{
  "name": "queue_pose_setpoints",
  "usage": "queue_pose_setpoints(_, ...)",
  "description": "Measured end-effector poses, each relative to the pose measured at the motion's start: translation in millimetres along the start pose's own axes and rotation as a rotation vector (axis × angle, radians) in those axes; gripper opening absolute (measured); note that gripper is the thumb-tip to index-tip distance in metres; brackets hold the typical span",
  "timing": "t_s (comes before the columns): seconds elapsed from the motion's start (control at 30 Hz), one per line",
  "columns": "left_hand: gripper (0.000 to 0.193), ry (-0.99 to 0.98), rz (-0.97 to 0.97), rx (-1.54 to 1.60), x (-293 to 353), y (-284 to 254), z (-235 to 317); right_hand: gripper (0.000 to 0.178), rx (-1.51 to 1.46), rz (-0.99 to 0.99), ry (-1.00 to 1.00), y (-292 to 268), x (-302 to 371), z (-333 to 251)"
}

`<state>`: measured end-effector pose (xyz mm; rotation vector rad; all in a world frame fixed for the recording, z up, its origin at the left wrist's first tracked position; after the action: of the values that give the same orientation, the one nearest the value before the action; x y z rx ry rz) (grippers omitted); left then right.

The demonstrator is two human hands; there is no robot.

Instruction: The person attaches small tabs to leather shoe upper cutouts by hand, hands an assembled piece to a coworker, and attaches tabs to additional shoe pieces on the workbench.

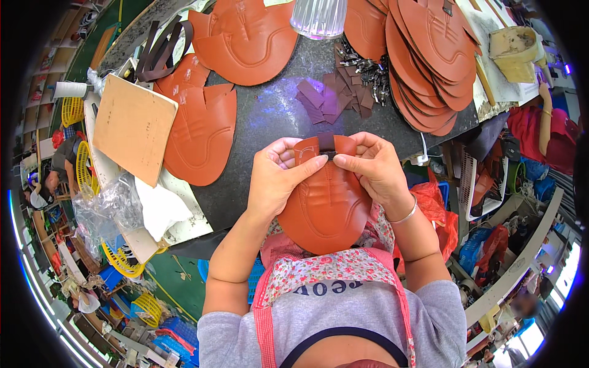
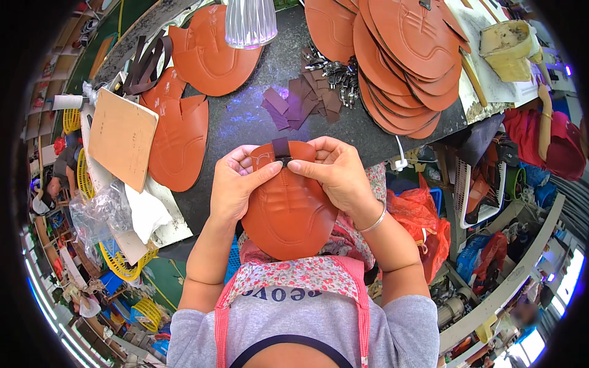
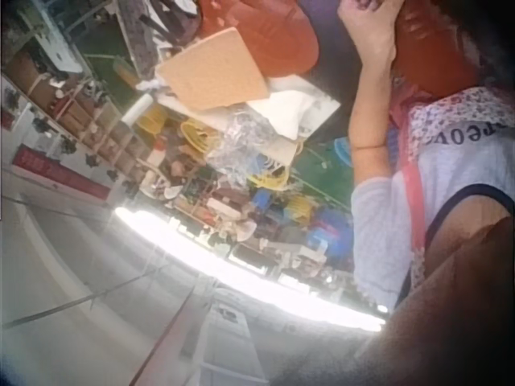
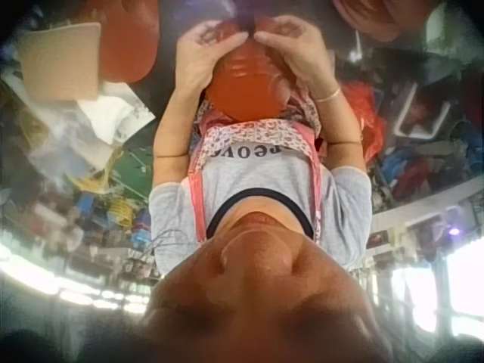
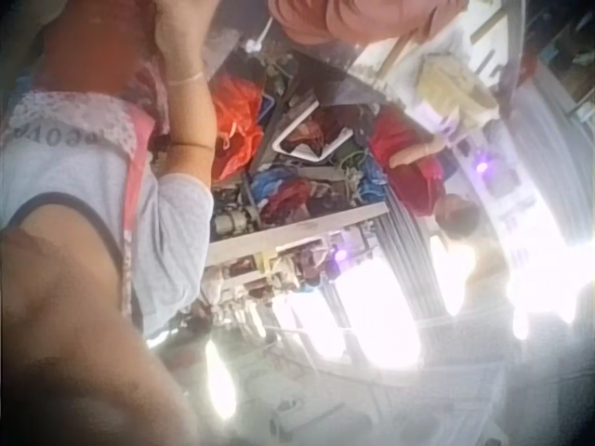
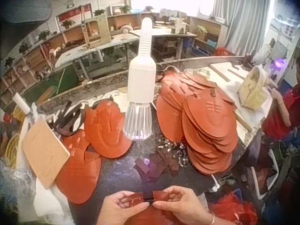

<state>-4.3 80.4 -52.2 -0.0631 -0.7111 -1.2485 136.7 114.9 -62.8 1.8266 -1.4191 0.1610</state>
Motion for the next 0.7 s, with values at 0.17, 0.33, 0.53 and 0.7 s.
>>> queue_pose_setpoints(0.17,0.029,0.017,0.014,-0.043,-3,0,1,0.025,0.039,0.042,-0.003,-5,-5,2)
queue_pose_setpoints(0.33,0.030,-0.085,-0.081,-0.011,-2,7,-4,0.023,0.097,0.025,-0.067,-2,-5,-3)
queue_pose_setpoints(0.53,0.027,0.023,-0.094,-0.155,1,2,-2,0.021,0.190,0.033,-0.122,-3,0,-1)
queue_pose_setpoints(0.7,0.026,0.188,-0.017,-0.286,4,0,4,0.021,0.230,0.035,-0.155,-3,1,-2)
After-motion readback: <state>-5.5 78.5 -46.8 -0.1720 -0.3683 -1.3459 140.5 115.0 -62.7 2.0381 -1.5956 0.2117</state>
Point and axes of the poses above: each hand's wrist, its own x-axis away from the middle knuckle, its own y-axis out of the palm, z = x × y, the point moved 9 cm from there along -x, towards the middle knuckle, and after that the axes turned 6 degrees about z, right-handed, at the moved point
